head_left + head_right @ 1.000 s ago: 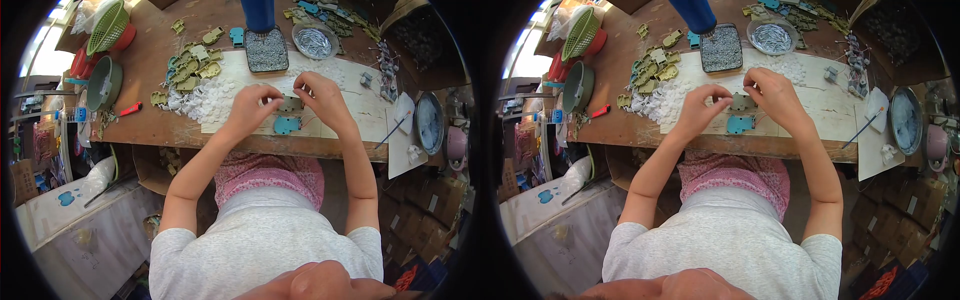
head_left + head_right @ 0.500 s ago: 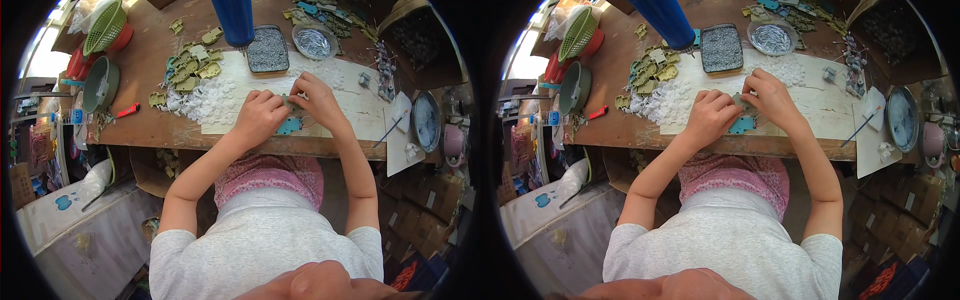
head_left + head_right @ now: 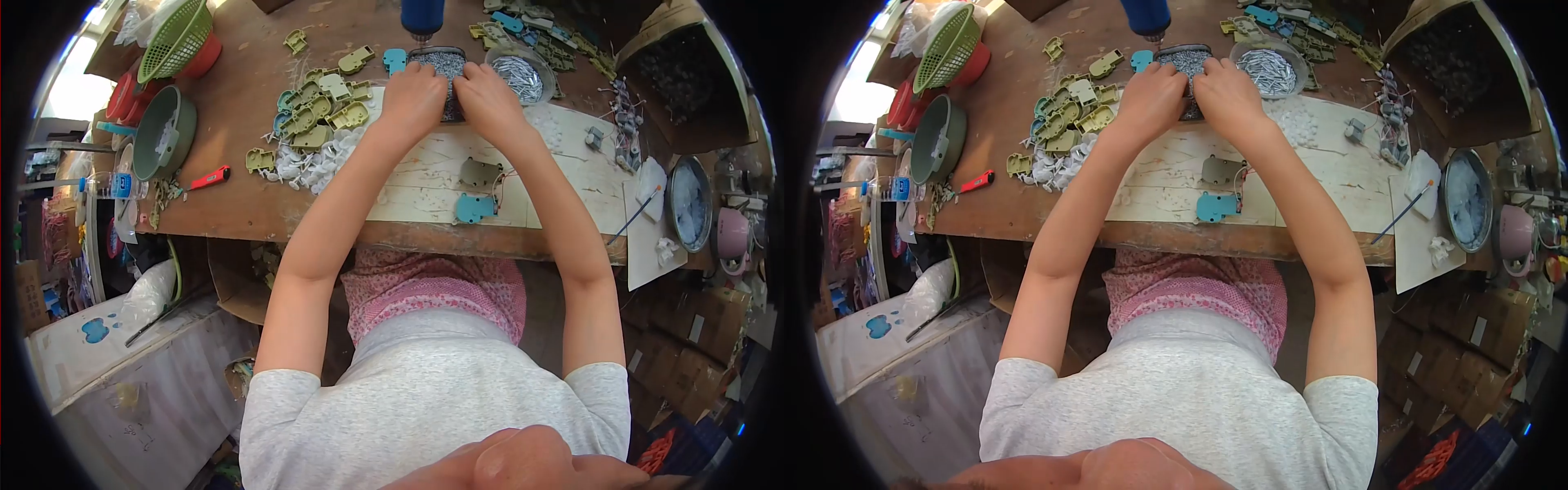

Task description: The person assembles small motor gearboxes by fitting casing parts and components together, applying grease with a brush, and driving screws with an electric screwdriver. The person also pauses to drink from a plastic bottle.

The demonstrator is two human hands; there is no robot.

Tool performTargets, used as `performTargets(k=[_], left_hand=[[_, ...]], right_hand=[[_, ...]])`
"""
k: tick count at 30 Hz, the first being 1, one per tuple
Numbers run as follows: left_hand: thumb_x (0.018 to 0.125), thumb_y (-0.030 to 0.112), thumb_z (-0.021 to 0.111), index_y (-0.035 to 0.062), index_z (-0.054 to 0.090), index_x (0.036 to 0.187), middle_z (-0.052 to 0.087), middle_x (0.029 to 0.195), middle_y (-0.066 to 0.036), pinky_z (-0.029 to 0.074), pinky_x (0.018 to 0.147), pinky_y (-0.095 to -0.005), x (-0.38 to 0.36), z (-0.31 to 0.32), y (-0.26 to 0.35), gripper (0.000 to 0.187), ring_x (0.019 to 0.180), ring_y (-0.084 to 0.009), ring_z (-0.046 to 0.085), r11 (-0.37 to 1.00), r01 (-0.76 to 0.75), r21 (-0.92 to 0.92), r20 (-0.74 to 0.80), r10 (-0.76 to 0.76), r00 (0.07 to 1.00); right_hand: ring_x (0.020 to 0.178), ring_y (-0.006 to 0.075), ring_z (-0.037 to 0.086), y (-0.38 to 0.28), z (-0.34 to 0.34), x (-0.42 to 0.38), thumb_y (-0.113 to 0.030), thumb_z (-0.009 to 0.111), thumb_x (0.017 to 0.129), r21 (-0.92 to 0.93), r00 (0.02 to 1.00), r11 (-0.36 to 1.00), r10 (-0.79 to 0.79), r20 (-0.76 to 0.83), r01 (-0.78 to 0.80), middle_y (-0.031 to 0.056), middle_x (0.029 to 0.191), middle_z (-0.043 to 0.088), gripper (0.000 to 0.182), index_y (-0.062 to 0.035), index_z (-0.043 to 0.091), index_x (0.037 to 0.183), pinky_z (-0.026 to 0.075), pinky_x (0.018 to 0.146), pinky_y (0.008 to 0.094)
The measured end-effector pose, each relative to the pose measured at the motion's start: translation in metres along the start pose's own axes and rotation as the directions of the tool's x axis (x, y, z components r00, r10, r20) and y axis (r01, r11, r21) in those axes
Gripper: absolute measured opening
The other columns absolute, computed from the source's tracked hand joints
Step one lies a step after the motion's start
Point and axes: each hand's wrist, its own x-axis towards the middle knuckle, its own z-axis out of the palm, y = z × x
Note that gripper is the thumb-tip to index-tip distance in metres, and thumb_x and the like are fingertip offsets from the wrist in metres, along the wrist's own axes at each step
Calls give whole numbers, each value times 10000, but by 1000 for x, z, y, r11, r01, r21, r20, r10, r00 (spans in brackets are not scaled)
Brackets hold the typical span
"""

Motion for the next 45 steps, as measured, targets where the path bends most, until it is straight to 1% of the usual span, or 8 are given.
performTargets(k=[14, 22, 30, 34, 39, 42, 44, 45], left_hand=[[801, 138, 650, 104, 700, 894, 672, 789, -71, 480, 690, -386, -20, -10, 9, 111, 745, -253, 609, 948, 52, -314, -198, -120, 973], [853, 72, 638, 33, 723, 966, 705, 833, -55, 480, 706, -261, -73, -52, 42, 146, 757, -116, 603, 417, 367, -831, 176, -429, 886], [841, -2, 612, -10, 674, 919, 698, 874, -47, 471, 704, -237, -106, -62, 73, 100, 743, -85, 575, 315, 407, -857, 280, -378, 883], [812, 73, 698, 22, 681, 915, 667, 806, -74, 473, 651, -305, -123, -57, 89, 116, 692, -183, 579, 481, 343, -807, 234, -273, 933], [736, 96, 721, 105, 630, 819, 535, 809, -29, 429, 720, -368, -124, -43, 102, 123, 793, -237, 522, 795, 35, -606, -21, -60, 998], [732, 117, 730, 115, 626, 812, 537, 802, -17, 422, 719, -353, -124, -46, 105, 131, 790, -221, 530, 881, -71, -469, -94, 30, 995], [734, 127, 732, 119, 635, 825, 544, 810, -13, 419, 717, -348, -127, -44, 104, 134, 794, -215, 535, 894, -106, -436, -107, 66, 992], [735, 138, 735, 124, 644, 838, 552, 819, -9, 416, 716, -344, -128, -44, 102, 138, 799, -209, 540, 903, -140, -407, -116, 101, 988]], right_hand=[[818, 301, 625, 0, -22, -31, -12, 633, 814, 380, 961, 925, 123, -246, -21, 114, 859, 647, 92, -34, 640, 903, 493, 693, 392], [740, 240, 597, -20, -72, -93, -46, 703, 791, 768, 961, 580, 116, 251, -271, 72, 788, 617, 94, -19, 624, 834, 467, 660, 344], [859, 271, 544, -30, -57, -114, -53, 727, 742, 627, 989, 773, 6, 149, -99, 83, 854, 536, 140, -38, 622, 833, 443, 739, 379], [874, 280, 545, -30, -61, -107, -78, 746, 734, 586, 991, 809, -33, 126, -47, 103, 912, 538, 243, -43, 601, 926, 439, 748, 394], [837, 190, 604, -23, -113, -28, -170, 739, 817, 529, 940, 841, 82, -331, 113, 86, 932, 587, 286, -35, 579, 1011, 470, 703, 327], [941, 131, 545, -34, -115, 39, -359, 777, 834, 535, 812, 818, 157, -562, 212, 101, 1098, 540, 822, 1, 312, 1408, 488, 736, 296], [838, 104, 536, -50, -104, 79, -355, 775, 835, 887, 838, 292, 319, -443, 357, 45, 992, 542, 769, -12, 361, 1385, 474, 715, 261], [838, 104, 536, -50, -103, 78, -355, 775, 835, 886, 835, 295, 323, -445, 358, 45, 992, 542, 769, -12, 361, 1385, 474, 715, 261]])
